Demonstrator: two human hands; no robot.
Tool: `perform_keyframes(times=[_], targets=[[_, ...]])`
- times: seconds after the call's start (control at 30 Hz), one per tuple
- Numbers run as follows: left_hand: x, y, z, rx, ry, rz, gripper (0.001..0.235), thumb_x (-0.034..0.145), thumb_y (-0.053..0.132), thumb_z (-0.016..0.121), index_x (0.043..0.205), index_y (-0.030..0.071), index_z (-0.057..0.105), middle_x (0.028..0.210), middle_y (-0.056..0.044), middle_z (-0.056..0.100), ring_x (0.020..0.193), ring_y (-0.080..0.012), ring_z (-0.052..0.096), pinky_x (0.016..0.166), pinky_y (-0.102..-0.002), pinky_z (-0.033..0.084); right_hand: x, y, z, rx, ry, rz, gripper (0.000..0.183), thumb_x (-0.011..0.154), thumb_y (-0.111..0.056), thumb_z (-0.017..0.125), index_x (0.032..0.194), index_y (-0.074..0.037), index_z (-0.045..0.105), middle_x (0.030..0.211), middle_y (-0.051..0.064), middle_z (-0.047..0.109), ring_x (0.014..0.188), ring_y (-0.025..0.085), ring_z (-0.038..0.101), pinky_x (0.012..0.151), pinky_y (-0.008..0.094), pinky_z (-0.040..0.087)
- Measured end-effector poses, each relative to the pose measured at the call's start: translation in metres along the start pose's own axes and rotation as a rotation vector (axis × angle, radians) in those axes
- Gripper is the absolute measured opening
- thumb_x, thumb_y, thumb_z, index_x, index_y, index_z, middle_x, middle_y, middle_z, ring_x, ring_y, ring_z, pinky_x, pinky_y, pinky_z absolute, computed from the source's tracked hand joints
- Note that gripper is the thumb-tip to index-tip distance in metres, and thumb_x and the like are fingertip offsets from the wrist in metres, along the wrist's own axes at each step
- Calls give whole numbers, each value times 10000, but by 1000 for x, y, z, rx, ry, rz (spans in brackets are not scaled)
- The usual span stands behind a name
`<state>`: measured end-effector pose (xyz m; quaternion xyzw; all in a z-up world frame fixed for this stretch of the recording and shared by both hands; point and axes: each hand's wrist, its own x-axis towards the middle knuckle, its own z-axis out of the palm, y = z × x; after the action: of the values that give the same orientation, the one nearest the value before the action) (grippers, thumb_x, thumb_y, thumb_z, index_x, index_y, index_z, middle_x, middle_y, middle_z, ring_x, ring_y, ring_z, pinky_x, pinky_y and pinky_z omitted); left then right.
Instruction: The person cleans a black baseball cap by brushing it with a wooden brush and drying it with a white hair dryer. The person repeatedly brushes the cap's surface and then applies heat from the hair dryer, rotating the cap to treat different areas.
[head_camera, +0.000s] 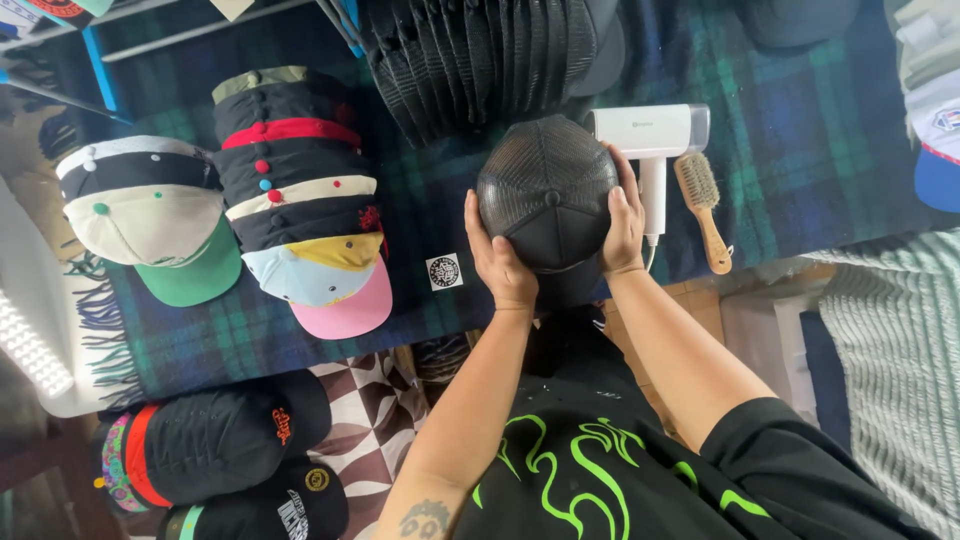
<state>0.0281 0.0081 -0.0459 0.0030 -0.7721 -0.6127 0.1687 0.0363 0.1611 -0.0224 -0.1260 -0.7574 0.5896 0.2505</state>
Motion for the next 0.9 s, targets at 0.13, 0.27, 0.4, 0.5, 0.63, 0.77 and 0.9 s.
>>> perform_keyframes(times=[0.13,0.27,0.4,0.5,0.63,0.77,0.9], targets=[[-3,1,-8,17,-17,-5,721,1066,557,210,1594,94,376,1623,-148,411,1496,-307,405,1244,-386,314,3,0,-10,-25,-48,2,568,1079,-399,352,1547,-103,481,1530,132,536,1456,277,437,1244,441,282],[25,26,-25,-86,-175,46,578,1086,354,381,1576,48,371,1611,-207,379,1513,-386,345,1264,-486,259,29,-28,-23,-75,-164,20,509,1027,-210,463,1521,-97,509,1516,149,531,1437,306,451,1214,453,325],[58,49,-21,-51,-154,219,388,1076,248,556,1435,105,589,1487,-121,547,1457,-323,471,1243,-474,355,39,-52,-17,-203,-210,146,446,1087,-227,534,1524,-146,492,1489,268,486,1389,412,486,1171,517,391],[62,51,4,86,-82,433,278,1002,191,648,1258,92,693,1300,-88,677,1348,-281,590,1222,-480,393,30,-47,-1,-418,-215,-27,454,1066,-208,558,1499,-81,510,1504,192,503,1384,369,512,1148,474,409],[47,70,0,227,-19,453,308,971,201,601,1233,70,696,1337,-145,655,1322,-308,607,1229,-495,393,24,-41,-1,-389,-190,-173,445,1041,-144,501,1475,-50,526,1516,193,502,1406,367,490,1163,477,406],[43,62,0,252,-9,476,363,951,234,574,1253,63,680,1358,-156,639,1321,-321,603,1227,-509,390,22,-30,-4,-379,-191,-311,476,1018,-118,416,1472,-60,544,1550,171,480,1428,345,474,1177,448,398],[49,68,-6,269,-52,560,351,948,221,584,1243,71,700,1357,-172,636,1320,-343,602,1211,-538,396,23,-25,-6,-403,-193,-352,505,999,-120,396,1478,-66,547,1544,166,485,1414,352,489,1162,455,411]])
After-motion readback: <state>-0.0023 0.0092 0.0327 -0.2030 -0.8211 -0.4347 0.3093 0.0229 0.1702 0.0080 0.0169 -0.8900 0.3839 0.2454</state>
